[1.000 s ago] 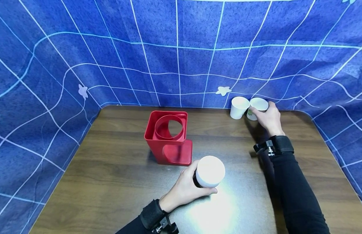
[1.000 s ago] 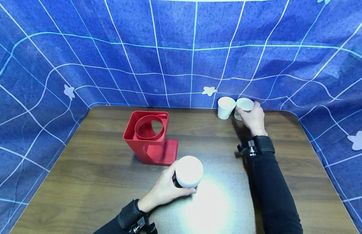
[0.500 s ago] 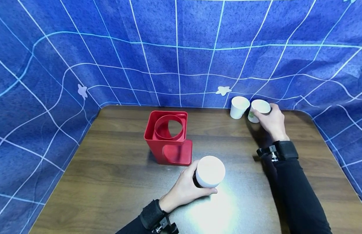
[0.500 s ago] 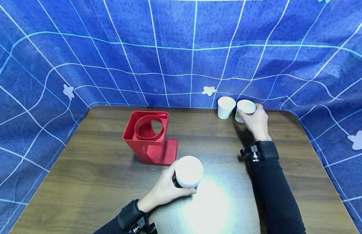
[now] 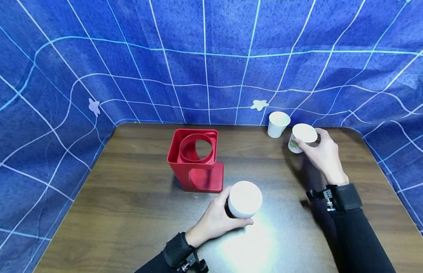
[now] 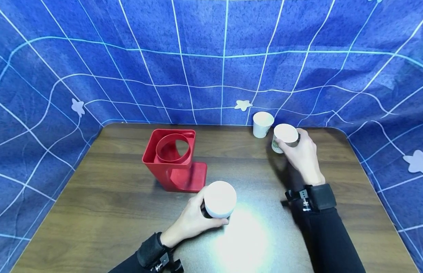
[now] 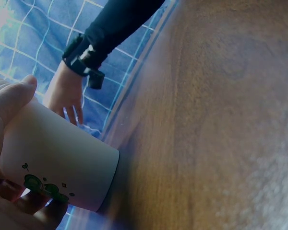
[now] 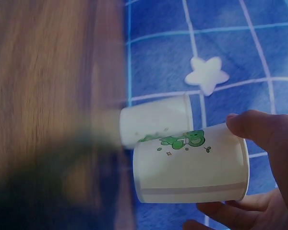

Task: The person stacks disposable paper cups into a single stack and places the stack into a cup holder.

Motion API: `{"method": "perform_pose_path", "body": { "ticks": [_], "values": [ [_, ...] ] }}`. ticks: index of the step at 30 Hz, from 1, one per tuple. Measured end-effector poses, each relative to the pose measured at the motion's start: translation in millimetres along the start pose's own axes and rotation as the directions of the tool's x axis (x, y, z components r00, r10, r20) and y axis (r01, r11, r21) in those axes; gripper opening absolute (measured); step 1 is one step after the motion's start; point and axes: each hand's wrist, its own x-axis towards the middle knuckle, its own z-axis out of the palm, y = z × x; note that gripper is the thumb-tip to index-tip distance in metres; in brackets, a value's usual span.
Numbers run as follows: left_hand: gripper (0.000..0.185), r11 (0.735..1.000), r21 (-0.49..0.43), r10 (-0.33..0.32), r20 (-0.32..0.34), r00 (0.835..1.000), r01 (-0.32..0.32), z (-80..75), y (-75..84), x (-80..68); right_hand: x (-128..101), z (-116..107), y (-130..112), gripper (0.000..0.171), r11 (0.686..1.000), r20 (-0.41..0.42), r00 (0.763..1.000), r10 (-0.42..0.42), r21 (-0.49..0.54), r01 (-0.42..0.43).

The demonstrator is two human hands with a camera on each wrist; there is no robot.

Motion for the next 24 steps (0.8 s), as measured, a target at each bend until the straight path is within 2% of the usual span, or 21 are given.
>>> {"method": "perform_pose_path", "body": {
  "ticks": [12, 19, 24],
  "values": [
    [0.081, 1.000, 0.011, 0.007, -0.005, 1.000, -0.007, -0.5, 0.2, 0.2, -33, -18, -39, 0.071, 0.997, -0.012, 0.997, -0.083, 0.002, 0.083],
    [0.081, 1.000, 0.011, 0.023, -0.007, 1.000, -0.023, -0.2, -1.4, 0.4, -48, -21, -68, 0.071, 0.989, -0.011, 0.992, -0.124, 0.079, 0.124],
    [0.082, 1.000, -0.004, 0.030, -0.001, 1.000, -0.030, -0.3, -2.3, 0.5, -57, -21, -84, 0.067, 0.976, -0.031, 0.981, -0.194, 0.095, 0.196]
  ]
}}
